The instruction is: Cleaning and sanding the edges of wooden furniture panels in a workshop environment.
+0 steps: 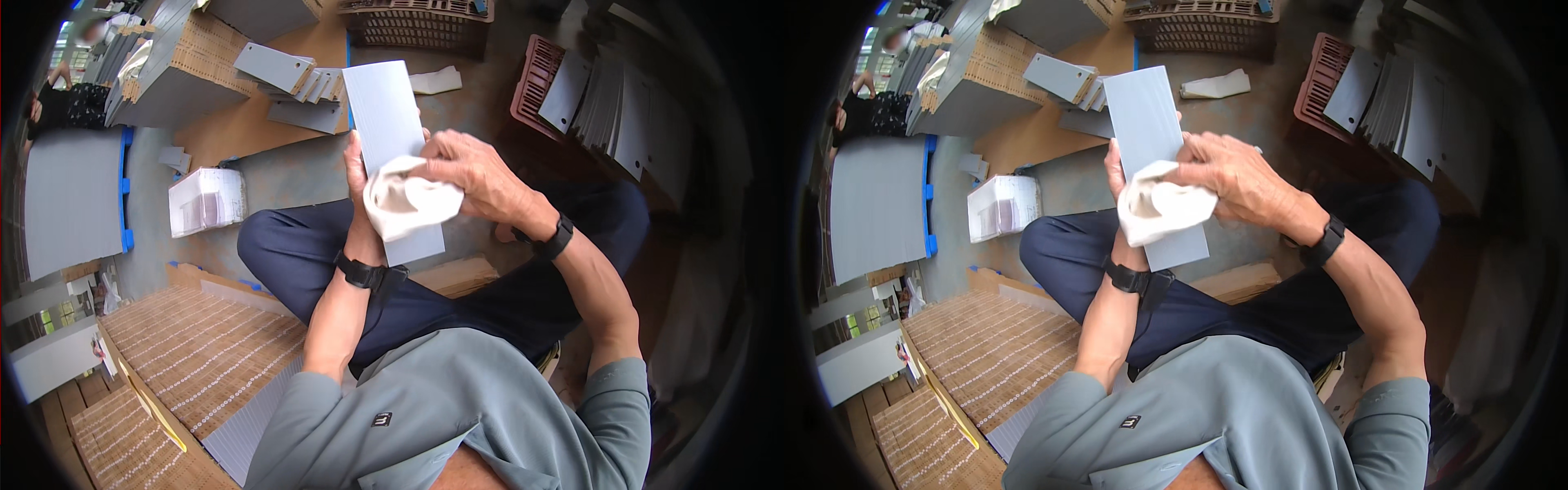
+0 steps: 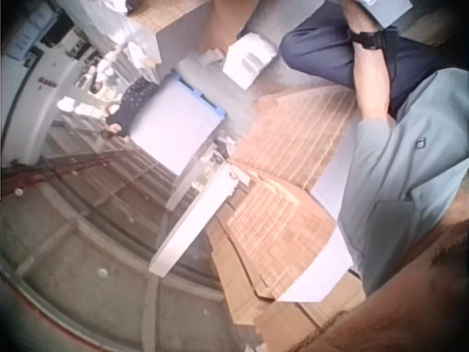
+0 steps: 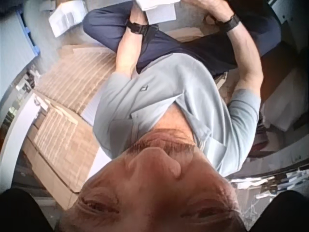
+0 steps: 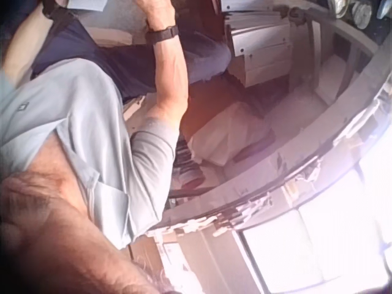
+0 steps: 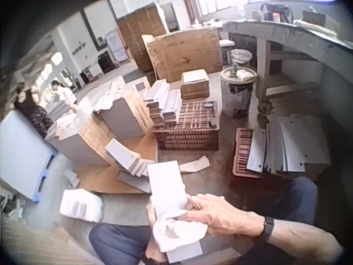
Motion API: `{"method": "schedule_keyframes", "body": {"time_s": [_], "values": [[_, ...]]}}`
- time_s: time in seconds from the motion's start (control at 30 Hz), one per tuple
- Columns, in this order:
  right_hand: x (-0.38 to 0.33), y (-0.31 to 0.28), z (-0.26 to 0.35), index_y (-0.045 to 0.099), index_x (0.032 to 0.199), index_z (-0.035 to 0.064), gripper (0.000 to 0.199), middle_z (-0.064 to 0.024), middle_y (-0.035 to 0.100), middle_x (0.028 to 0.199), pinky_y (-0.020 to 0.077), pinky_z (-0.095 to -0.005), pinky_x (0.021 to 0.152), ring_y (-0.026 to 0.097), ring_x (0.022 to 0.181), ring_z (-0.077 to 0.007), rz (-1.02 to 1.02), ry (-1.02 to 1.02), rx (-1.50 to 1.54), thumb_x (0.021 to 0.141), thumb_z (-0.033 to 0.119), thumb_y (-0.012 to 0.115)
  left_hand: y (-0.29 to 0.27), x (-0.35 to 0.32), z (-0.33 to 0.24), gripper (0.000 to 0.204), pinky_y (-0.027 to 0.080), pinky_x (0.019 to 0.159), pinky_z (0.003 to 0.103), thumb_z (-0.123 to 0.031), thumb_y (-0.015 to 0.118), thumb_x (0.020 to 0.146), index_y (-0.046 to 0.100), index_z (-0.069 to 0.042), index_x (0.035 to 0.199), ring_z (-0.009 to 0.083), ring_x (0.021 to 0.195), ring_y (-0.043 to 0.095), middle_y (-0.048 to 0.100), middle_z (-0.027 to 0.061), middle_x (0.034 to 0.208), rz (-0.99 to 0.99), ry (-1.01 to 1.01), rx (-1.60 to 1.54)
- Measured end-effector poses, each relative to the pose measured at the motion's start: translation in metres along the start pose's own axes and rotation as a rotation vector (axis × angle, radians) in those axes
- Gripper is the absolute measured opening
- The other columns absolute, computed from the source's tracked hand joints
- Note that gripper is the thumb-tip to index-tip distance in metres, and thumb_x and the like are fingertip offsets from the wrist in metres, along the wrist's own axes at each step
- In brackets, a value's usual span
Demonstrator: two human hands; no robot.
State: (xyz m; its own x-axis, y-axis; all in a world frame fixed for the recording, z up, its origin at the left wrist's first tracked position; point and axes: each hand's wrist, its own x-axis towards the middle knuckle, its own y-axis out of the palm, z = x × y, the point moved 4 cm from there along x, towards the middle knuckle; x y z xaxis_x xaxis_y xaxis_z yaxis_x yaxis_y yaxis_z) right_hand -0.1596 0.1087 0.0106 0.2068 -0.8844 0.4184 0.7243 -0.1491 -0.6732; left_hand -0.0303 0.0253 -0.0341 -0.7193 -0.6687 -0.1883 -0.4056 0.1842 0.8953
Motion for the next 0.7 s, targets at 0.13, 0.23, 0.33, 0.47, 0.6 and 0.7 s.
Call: {"method": "schedule_keyframes", "body": {"time_s": [0.13,0.23,0.33,0.47,0.6,0.7], "values": [[0.025,-0.024,-0.039,0.074,0.113,0.0101,0.034,-0.0099,0.066,0.106,0.0562,-0.0405,0.085,0.068,0.100,-0.0302,-0.339,0.164,-0.116,0.080,0.009,0.079,-0.016,-0.012,0.017,0.072,0.062,0.086,0.044,-0.063,0.040,0.101,0.057,-0.001,0.132,0.0306,0.099,0.071,0.068,0.0186,0.111,0.162,-0.128,0.179],[0.034,-0.037,-0.082,0.073,0.117,0.0089,0.033,-0.0112,0.067,0.110,0.0555,-0.0416,0.089,0.068,0.105,-0.0307,-0.456,0.404,-0.158,0.086,0.016,0.079,0.001,-0.022,0.034,0.076,0.060,0.087,0.042,-0.066,0.039,0.102,0.053,0.000,0.137,0.0300,0.103,0.067,0.064,0.0194,0.118,0.127,-0.215,0.071],[0.022,-0.035,-0.108,0.072,0.120,0.0094,0.034,-0.0116,0.067,0.109,0.0541,-0.0422,0.091,0.067,0.104,-0.0299,-0.493,0.549,-0.109,0.091,0.026,0.077,-0.002,-0.019,0.035,0.084,0.058,0.083,0.040,-0.072,0.043,0.098,0.049,0.001,0.139,0.0280,0.101,0.063,0.060,0.0178,0.116,0.140,-0.254,-0.012],[0.018,-0.030,-0.112,0.072,0.122,0.0092,0.035,-0.0095,0.066,0.103,0.0538,-0.0377,0.086,0.066,0.096,-0.0228,-0.536,0.621,0.234,0.095,0.030,0.076,-0.067,0.007,0.026,0.086,0.053,0.067,0.033,-0.072,0.068,0.087,0.055,0.003,0.125,0.0211,0.078,0.059,0.056,0.0057,0.089,0.073,-0.484,-0.192],[0.010,-0.036,-0.110,0.071,0.124,0.0069,0.038,-0.0063,0.065,0.104,0.0548,-0.0355,0.085,0.066,0.095,-0.0179,-0.533,0.646,0.392,0.093,0.029,0.077,-0.069,-0.003,0.016,0.036,0.059,0.082,0.030,-0.037,0.074,0.097,0.067,-0.005,0.114,0.0129,0.094,0.069,0.072,0.0049,0.106,-0.334,-0.143,0.327],[0.020,-0.039,-0.090,0.071,0.122,0.0049,0.036,-0.0064,0.065,0.108,0.0537,-0.0343,0.091,0.065,0.100,-0.0184,-0.413,0.547,0.326,0.092,0.024,0.078,-0.066,-0.004,0.009,0.029,0.058,0.086,0.031,-0.031,0.070,0.101,0.066,-0.007,0.117,0.0133,0.098,0.069,0.072,0.0030,0.109,-0.286,-0.007,0.406]]}}
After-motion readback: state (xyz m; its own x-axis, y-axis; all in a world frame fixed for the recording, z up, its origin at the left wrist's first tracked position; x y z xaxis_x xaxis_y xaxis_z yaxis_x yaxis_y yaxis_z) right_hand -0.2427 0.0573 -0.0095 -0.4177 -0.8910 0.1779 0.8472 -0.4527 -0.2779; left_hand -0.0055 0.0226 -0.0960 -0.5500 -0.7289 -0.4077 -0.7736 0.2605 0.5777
